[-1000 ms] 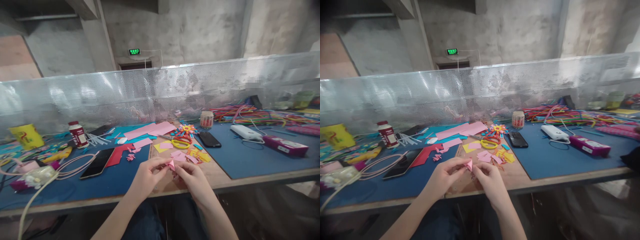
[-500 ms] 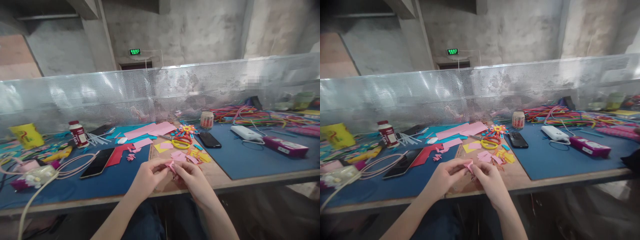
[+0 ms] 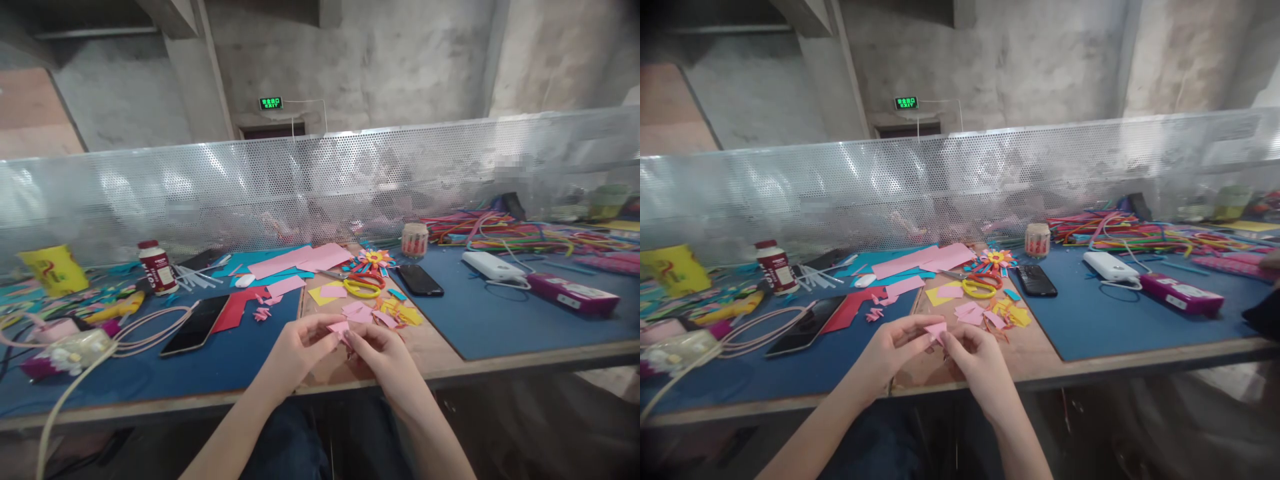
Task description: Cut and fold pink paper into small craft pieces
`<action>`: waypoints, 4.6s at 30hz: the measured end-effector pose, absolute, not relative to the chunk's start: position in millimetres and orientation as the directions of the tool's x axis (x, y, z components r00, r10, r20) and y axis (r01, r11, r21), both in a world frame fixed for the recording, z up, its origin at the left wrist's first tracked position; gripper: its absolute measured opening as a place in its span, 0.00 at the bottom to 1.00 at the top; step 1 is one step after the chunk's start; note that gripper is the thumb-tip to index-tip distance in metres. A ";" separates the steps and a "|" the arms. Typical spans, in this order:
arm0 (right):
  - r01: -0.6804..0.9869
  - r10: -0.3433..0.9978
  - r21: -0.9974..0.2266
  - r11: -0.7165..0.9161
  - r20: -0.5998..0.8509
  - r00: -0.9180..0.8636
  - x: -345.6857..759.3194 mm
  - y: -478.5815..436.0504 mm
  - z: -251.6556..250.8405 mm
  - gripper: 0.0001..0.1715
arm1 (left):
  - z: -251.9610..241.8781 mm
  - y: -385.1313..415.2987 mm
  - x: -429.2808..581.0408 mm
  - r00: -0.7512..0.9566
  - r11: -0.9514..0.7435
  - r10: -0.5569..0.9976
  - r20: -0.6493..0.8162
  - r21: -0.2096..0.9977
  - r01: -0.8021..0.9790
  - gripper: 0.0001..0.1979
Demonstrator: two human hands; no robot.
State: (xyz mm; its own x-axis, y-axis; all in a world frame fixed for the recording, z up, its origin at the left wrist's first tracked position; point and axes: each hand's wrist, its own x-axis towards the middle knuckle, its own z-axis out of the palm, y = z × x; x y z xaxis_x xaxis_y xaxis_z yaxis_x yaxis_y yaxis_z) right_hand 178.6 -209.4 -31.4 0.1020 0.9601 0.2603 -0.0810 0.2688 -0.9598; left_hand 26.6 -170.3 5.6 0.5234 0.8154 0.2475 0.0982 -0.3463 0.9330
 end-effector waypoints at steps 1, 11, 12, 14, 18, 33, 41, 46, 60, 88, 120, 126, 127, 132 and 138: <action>-0.073 0.959 -0.959 0.274 0.266 0.100 178.4 -209.3 -31.1 0.19 | 5.7 -169.9 26.8 0.520 -0.344 0.818 0.246 0.934 0.098 0.15; 0.015 0.951 -0.954 0.300 0.301 0.076 177.7 -211.0 -31.6 0.18 | 4.1 -167.2 27.4 0.484 -0.265 0.853 0.193 0.961 0.084 0.14; 0.021 0.949 -0.951 0.307 0.308 0.073 178.0 -211.2 -32.1 0.18 | 4.9 -167.7 27.6 0.478 -0.253 0.858 0.187 0.964 0.079 0.14; 0.035 0.945 -0.947 0.319 0.320 0.062 178.5 -211.4 -32.9 0.18 | 6.8 -168.1 28.0 0.462 -0.230 0.870 0.171 0.970 0.075 0.14; 0.053 0.946 -0.945 0.323 0.324 0.008 179.6 -211.4 -33.7 0.17 | 9.1 -167.7 28.3 0.419 -0.172 0.901 0.115 0.980 0.100 0.16; 0.054 0.919 -0.928 0.368 0.372 0.134 175.7 -210.1 -29.7 0.14 | 8.7 -168.0 27.6 0.421 -0.267 0.881 0.216 0.961 0.066 0.32; 0.003 0.873 -0.893 0.449 0.440 0.209 174.8 -207.4 -34.4 0.09 | 4.7 -170.7 27.9 0.429 -0.384 0.849 0.307 0.918 0.102 0.39; -0.119 0.896 -0.903 0.413 0.380 0.229 177.3 -208.7 -35.4 0.07 | 5.6 -173.4 28.7 0.444 -0.406 0.837 0.318 0.906 0.116 0.39; -0.188 0.916 -0.915 0.357 0.303 0.262 177.3 -202.8 -41.8 0.17 | 8.1 -174.5 29.9 0.491 -0.267 0.845 0.211 0.963 0.046 0.39; -0.213 0.975 -0.957 0.195 0.166 0.147 172.6 -200.1 -36.7 0.27 | 1.9 -171.7 35.8 0.524 -0.802 0.588 0.615 0.360 0.477 0.24; 0.371 0.925 -0.848 0.378 0.333 -0.182 197.0 -196.6 -26.2 0.16 | -5.3 -154.3 28.0 0.472 -0.206 0.873 0.124 0.970 0.126 0.09; 0.500 0.886 -0.756 0.422 0.461 -0.052 188.3 -196.0 -27.3 0.15 | -11.0 -150.2 28.5 0.454 -0.192 0.881 0.130 0.977 0.095 0.11; 0.533 0.857 -0.725 0.436 0.515 0.001 186.1 -194.8 -29.0 0.14 | -10.9 -149.9 28.5 0.450 -0.172 0.885 0.121 0.982 0.072 0.11; 0.677 0.691 -0.570 0.465 0.712 0.124 175.2 -189.8 -41.7 0.10 | -10.9 -150.6 28.1 0.440 -0.113 0.892 0.106 0.994 -0.011 0.12; 0.774 0.571 -0.434 0.462 0.813 0.115 168.1 -192.7 -51.5 0.10 | -11.4 -151.8 26.2 0.429 -0.143 0.896 0.114 0.989 0.035 0.10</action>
